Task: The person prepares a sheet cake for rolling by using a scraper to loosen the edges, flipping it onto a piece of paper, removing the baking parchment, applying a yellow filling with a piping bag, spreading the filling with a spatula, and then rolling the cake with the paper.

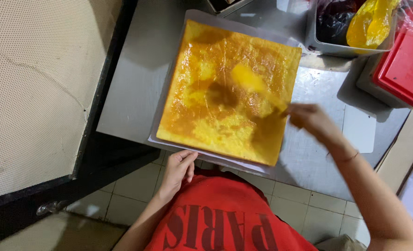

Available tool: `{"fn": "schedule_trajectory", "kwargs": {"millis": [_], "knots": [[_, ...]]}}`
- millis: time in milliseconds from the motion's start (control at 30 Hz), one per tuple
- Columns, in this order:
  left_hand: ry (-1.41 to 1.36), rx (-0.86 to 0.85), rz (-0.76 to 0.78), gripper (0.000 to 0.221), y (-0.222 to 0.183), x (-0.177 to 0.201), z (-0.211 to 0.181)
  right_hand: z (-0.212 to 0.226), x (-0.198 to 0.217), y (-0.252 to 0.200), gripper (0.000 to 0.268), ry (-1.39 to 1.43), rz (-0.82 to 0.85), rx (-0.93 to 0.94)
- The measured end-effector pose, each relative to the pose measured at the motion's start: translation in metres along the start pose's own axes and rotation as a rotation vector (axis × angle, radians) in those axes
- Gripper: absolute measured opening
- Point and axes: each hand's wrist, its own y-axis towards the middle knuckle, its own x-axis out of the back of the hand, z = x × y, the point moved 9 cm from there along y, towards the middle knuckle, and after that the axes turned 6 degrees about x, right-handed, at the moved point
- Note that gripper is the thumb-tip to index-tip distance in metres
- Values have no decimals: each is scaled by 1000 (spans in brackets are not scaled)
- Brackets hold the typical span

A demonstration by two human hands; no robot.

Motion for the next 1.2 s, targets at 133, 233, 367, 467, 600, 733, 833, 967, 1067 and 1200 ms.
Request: {"fn": "schedule_trajectory", "kwargs": {"millis": [133,233,367,467,600,733,833,967,1067,1200], "knots": [[52,27,45,24,-3,-6,8,-3,104,41,26,-813,-445,507],[101,43,73,36,-13,-16,-6,9,105,22,24,-1199,-611,847],[132,49,70,46,-22,-23,-23,2,71,-12,21,-1381,-536,1031],[112,41,60,45,-12,-19,-12,8,30,-42,18,-1276,-369,1089],[29,67,-9,24,16,3,30,29,22,-30,17,-1164,-421,985],[27,62,-8,25,11,1,22,38,22,-19,20,-1307,-730,1023],[19,67,-3,26,15,1,25,27,-16,-41,17,-1334,-692,1062],[6,82,1,29,17,3,34,-1,-70,-81,14,-1211,-418,1125],[27,85,-12,32,5,-4,15,15,-68,-79,20,-1169,-446,1154],[11,84,-4,33,12,-2,22,45,-49,-56,26,-1229,-654,1095]]}}
